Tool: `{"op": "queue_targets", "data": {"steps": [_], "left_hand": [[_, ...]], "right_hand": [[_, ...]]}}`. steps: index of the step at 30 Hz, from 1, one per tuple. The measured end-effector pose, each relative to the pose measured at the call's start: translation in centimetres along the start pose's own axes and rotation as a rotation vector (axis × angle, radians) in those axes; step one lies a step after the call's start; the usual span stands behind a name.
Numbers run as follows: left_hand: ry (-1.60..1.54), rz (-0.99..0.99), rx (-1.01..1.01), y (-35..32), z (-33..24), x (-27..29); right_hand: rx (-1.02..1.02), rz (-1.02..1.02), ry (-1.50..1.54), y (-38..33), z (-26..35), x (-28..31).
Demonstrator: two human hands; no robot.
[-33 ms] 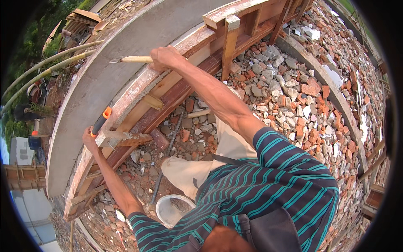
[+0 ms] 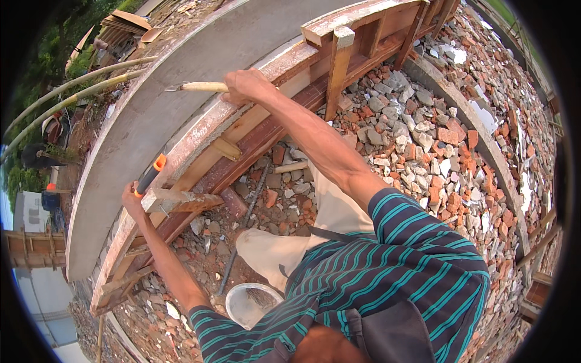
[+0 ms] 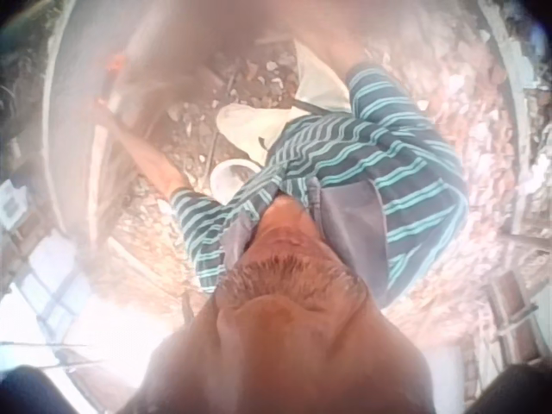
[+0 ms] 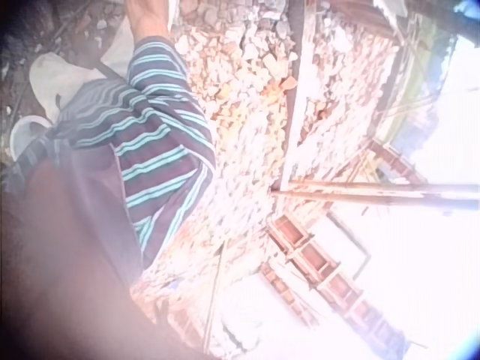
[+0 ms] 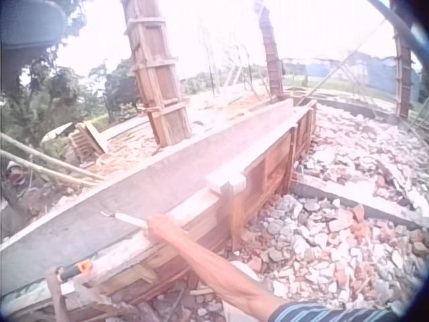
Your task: The person cuts a wooden plank with a hand saw and then uses a hammer to drive nails into the plank, securing it to a curved concrete structure. The person repeats this process with another plank, adjusting the wood and hammering nails to assemble the formwork.
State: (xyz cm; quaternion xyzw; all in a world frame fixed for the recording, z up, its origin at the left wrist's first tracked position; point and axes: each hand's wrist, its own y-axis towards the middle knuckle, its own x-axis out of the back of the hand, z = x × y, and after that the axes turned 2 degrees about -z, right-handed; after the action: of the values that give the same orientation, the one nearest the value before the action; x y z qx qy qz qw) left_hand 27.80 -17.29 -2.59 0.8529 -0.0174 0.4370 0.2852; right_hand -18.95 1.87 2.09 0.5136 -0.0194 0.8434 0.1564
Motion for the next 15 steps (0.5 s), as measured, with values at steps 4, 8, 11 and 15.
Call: {"op": "queue_targets", "data": {"steps": [4, 8, 11, 15], "left_hand": [[0.007, -0.044, 0.167, -1.1, -1.1, -0.2], [0.034, -0.092, 0.258, -1.5, -6.4, -0.3], [0.122, -0.119, 0.290, -1.1, -7.7, 0.3], [-0.032, -0.161, 0.340, -1.5, -6.4, 0.8]], "right_hand": [[0.042, -0.029, -0.040, 0.2, 0.3, -0.7], [0.073, -0.051, -0.058, 0.7, -0.3, -0.6], [0.073, -0.043, -0.053, 0.8, -0.4, 0.0], [0.133, -0.051, -0.106, 1.1, 0.0, -0.8]]}}
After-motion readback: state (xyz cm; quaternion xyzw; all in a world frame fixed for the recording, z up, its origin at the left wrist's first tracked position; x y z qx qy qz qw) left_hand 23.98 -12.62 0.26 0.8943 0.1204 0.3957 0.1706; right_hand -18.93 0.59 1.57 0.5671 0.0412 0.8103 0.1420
